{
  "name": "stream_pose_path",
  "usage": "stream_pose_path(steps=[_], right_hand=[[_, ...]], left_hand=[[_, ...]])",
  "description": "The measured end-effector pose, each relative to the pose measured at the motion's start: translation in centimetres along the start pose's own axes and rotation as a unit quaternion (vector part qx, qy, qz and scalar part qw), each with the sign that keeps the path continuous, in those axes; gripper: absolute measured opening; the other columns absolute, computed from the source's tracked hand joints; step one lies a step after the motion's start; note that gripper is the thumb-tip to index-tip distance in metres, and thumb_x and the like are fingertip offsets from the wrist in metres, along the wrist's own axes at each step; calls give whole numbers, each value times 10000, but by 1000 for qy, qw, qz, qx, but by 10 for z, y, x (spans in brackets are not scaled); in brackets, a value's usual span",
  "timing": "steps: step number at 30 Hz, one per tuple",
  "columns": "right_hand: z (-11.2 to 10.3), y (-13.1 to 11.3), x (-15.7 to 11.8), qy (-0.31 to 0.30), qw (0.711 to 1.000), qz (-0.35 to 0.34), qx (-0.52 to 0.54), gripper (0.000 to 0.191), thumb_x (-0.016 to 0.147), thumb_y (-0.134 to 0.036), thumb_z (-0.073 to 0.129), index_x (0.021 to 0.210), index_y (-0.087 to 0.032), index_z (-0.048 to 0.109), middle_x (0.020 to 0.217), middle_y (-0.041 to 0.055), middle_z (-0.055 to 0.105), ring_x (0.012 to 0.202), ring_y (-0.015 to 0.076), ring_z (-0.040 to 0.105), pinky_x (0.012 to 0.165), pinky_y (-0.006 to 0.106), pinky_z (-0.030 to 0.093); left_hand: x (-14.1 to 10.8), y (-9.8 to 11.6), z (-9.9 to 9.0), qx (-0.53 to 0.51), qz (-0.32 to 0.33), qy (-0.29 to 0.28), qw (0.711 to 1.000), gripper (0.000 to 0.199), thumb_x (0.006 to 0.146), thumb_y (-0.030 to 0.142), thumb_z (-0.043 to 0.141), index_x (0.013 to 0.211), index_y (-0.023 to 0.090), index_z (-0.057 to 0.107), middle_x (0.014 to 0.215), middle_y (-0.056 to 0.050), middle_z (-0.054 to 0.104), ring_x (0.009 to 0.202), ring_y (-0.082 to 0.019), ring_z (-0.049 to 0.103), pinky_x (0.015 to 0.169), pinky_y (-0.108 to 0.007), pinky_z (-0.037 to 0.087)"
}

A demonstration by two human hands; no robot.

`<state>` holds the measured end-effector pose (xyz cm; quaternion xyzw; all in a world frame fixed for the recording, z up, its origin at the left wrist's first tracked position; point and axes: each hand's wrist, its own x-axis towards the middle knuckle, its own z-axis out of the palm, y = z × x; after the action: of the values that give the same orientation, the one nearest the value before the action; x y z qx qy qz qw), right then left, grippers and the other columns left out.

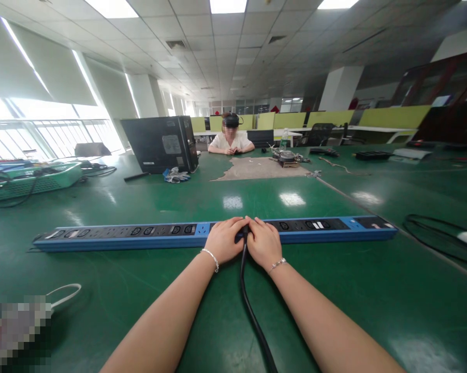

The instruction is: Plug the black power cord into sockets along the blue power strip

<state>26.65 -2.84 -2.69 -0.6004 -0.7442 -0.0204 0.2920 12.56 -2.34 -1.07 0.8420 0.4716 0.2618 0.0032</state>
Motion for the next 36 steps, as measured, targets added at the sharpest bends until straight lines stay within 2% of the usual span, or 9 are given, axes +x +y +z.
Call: stream_pose_path(steps=[5, 9, 16, 27, 31, 36], right_hand=[[-1, 0, 2, 3, 1000, 13, 4, 445, 780, -170, 383, 1189, -223, 550, 1185, 27, 605, 1188, 164, 454, 990, 326, 273], [-1, 0, 2, 0, 1000, 12, 12, 430, 783, -177, 385, 1173, -215, 562, 1164, 38, 617, 1187, 175, 451, 987, 327, 268], [1, 2, 1, 12, 999, 5, 32, 455, 765, -175, 392, 1188, -226, 552, 1197, 1, 599, 1185, 163, 446, 993, 317, 255], [1, 1, 0, 9, 1000, 9, 23, 468, 730, -125, 424, 1172, -213, 549, 1187, 15, 604, 1194, 151, 436, 982, 304, 252], [2, 1, 0, 19, 999, 6, 30, 452, 741, -119, 417, 1163, -211, 550, 1169, 13, 614, 1187, 151, 441, 977, 307, 250], [4, 1, 0, 27, 999, 9, 36, 445, 740, -123, 427, 1157, -216, 550, 1158, 9, 619, 1180, 157, 444, 975, 317, 244]], left_hand=[[6, 1, 5, 5, -33, 14, 999, 370, 825, 239, 499, 1186, 309, 536, 1192, 15, 596, 1068, -149, 540, 955, -314, 402], [10, 1, 8, 6, -36, 31, 999, 312, 850, 253, 480, 1146, 303, 563, 1141, 25, 624, 1020, -145, 565, 922, -300, 427], [8, 0, 9, -17, -13, 47, 999, 295, 840, 207, 482, 1110, 272, 581, 1122, 7, 623, 1026, -129, 558, 932, -269, 426], [11, 4, 12, -3, -37, 46, 998, 274, 828, 197, 492, 1080, 266, 578, 1014, 1, 663, 944, -149, 586, 890, -298, 430], [11, 7, 16, 14, -34, 56, 998, 241, 811, 247, 539, 1049, 249, 577, 972, -18, 661, 910, -171, 590, 843, -309, 442], [9, 9, 19, 32, -31, 66, 997, 244, 850, 198, 466, 1076, 249, 546, 1004, -28, 650, 930, -171, 586, 840, -313, 429]])
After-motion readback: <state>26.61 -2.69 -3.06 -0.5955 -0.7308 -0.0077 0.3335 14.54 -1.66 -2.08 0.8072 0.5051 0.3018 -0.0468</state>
